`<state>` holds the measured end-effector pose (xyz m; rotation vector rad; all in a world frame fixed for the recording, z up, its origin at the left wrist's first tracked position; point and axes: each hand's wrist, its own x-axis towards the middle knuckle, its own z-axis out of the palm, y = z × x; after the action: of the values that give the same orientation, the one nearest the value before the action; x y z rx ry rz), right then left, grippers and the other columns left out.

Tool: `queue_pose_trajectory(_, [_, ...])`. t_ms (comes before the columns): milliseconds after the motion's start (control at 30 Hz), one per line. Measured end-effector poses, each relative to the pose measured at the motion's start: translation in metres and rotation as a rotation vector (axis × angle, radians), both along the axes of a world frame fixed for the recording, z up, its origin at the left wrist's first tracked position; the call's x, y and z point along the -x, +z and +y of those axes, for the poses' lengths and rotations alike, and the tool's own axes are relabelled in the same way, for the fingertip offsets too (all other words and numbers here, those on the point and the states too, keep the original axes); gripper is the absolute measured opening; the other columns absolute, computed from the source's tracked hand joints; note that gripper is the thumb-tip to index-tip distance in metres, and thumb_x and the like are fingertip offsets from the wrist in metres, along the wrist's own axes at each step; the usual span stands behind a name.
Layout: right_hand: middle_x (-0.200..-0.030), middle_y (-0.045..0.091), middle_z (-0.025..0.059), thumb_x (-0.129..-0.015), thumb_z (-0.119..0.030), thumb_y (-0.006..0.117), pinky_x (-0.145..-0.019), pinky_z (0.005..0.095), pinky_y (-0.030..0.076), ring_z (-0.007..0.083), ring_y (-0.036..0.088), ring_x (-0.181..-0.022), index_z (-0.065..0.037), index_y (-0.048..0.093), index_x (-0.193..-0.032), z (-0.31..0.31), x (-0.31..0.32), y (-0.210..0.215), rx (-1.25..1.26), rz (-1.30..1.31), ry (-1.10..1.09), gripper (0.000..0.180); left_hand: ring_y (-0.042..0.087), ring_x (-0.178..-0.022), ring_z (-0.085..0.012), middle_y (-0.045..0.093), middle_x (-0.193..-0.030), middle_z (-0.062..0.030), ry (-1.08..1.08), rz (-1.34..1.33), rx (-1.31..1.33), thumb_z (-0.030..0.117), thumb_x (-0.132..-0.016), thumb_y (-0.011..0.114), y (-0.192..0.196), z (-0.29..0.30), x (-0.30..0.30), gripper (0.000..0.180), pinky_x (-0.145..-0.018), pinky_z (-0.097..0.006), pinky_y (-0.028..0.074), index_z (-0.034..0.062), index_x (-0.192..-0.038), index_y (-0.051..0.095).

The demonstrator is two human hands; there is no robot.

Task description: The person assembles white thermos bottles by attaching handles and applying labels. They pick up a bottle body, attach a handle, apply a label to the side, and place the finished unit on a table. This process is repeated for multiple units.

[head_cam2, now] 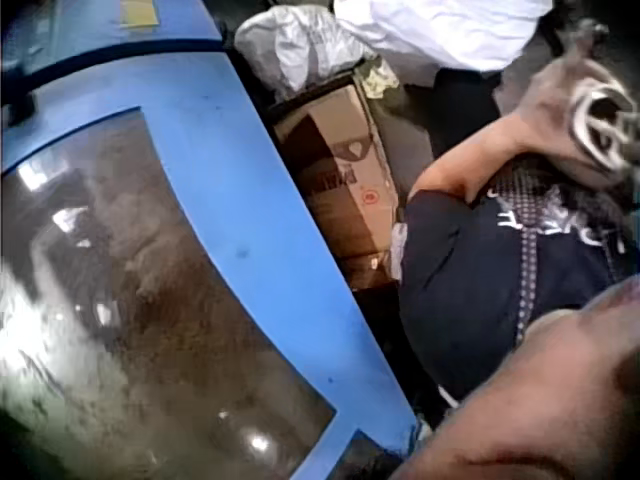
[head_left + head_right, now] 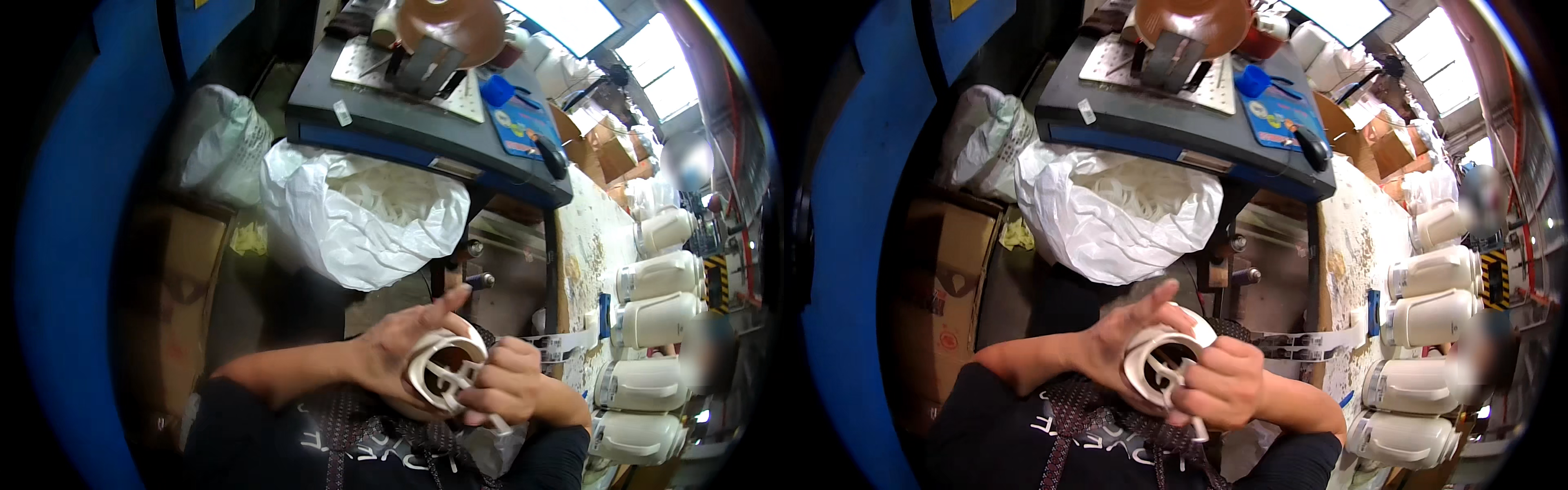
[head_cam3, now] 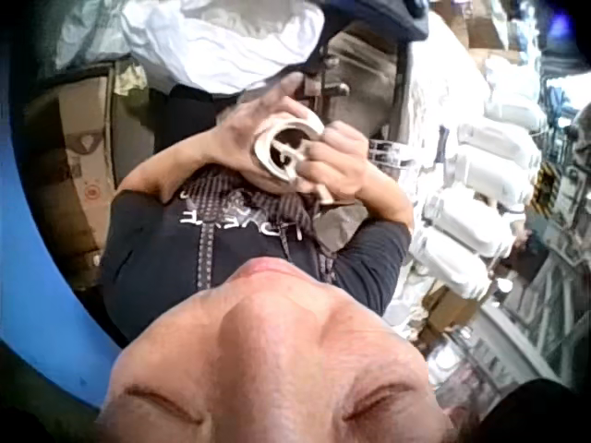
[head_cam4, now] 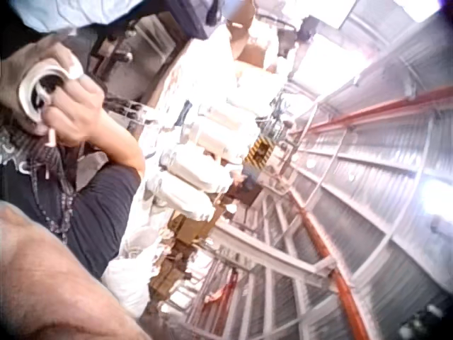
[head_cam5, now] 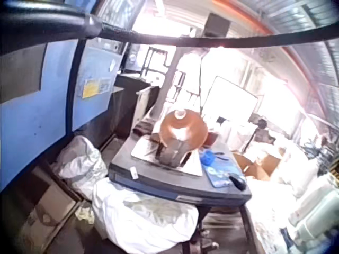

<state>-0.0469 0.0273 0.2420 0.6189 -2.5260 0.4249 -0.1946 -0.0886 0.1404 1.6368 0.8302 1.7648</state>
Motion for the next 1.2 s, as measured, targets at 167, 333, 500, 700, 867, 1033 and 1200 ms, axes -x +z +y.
queue_pose_trajectory(167, [-0.06,0.05,0.0026,-0.096,-0.037,0.052,-0.045,0.0333,0.029,0.0188,0.041,-0.05,-0.008,0.059,-0.071,0.032,0.048,0.02,0.384,-0.163,-0.202,0.039,0.056,-0.106,-0.0318,0.058,-0.113,-0.0139,0.126,0.261,0.235,0.035,-0.058,0.088,-0.052,0.018,-0.009,0.123,-0.094,-0.043,0.043,0.0076,-0.152,0.013])
queue_pose_trajectory(333, [-0.089,0.06,0.0146,-0.092,-0.019,0.059,-0.074,0.0379,0.042,0.0281,0.055,-0.082,-0.001,0.061,-0.095,0.185,0.023,0.068,-0.142,0.364,-0.588,0.018,0.058,-0.101,-0.0319,0.057,-0.109,-0.0135,0.473,0.336,0.213,0.04,-0.06,0.086,-0.106,0.0,0.025,0.1,-0.085,-0.043,0.047,0.0123,-0.143,0.038])
queue_pose_trajectory(500, [-0.108,0.064,0.0177,-0.084,-0.009,0.068,-0.09,0.0397,0.048,0.0308,0.061,-0.105,0.001,0.056,-0.119,0.324,0.008,0.026,-0.48,0.274,-1.285,0.039,0.058,-0.097,-0.0323,0.055,-0.104,-0.0133,0.479,0.437,0.312,0.039,-0.061,0.085,-0.095,-0.026,0.058,0.041,-0.08,-0.041,0.049,0.0073,-0.078,0.067])
queue_pose_trajectory(700, [-0.088,0.065,0.0102,-0.073,-0.021,0.075,-0.084,0.0401,0.047,0.031,0.059,-0.094,-0.008,0.072,-0.087,0.131,0.178,-0.186,0.062,-0.316,-0.711,0.019,0.053,-0.11,-0.0358,0.053,-0.117,-0.0177,0.36,0.505,0.386,0.039,-0.064,0.083,-0.108,-0.038,0.05,0.04,-0.087,-0.043,0.046,0.0052,-0.066,0.061])
queue_pose_trajectory(867, [-0.084,0.069,0.0185,-0.072,-0.037,0.079,-0.069,0.043,0.051,0.0351,0.067,-0.077,-0.004,0.074,-0.085,0.147,0.195,-0.266,0.441,-0.607,-1.062,0.036,0.044,-0.129,-0.0377,0.043,-0.142,-0.0194,0.142,0.574,0.278,0.026,-0.063,0.082,-0.101,-0.054,0.052,0.035,-0.1,-0.047,0.041,0.0039,-0.066,0.055])
queue_pose_trajectory(1033, [-0.07,0.066,0.0206,-0.075,-0.036,0.077,-0.064,0.0398,0.048,0.0341,0.063,-0.064,-0.002,0.075,-0.08,0.133,0.15,-0.222,0.553,-0.558,-0.927,0.034,0.051,-0.122,-0.0383,0.051,-0.135,-0.0184,0.365,0.567,0.28,0.027,-0.06,0.084,-0.107,-0.072,0.029,0.035,-0.096,-0.047,0.045,0.0058,-0.064,0.056])
queue_pose_trajectory(1200, [-0.083,0.071,0.0178,-0.082,-0.028,0.073,-0.071,0.0334,0.05,0.0232,0.068,-0.074,0.004,0.072,-0.095,0.123,0.135,-0.203,1.093,-0.152,-0.898,0.034,0.055,-0.117,-0.039,0.056,-0.126,-0.0197,0.313,0.624,0.12,0.036,-0.062,0.084,-0.087,-0.044,-0.003,0.042,-0.094,-0.048,0.046,0.0056,-0.062,0.054])
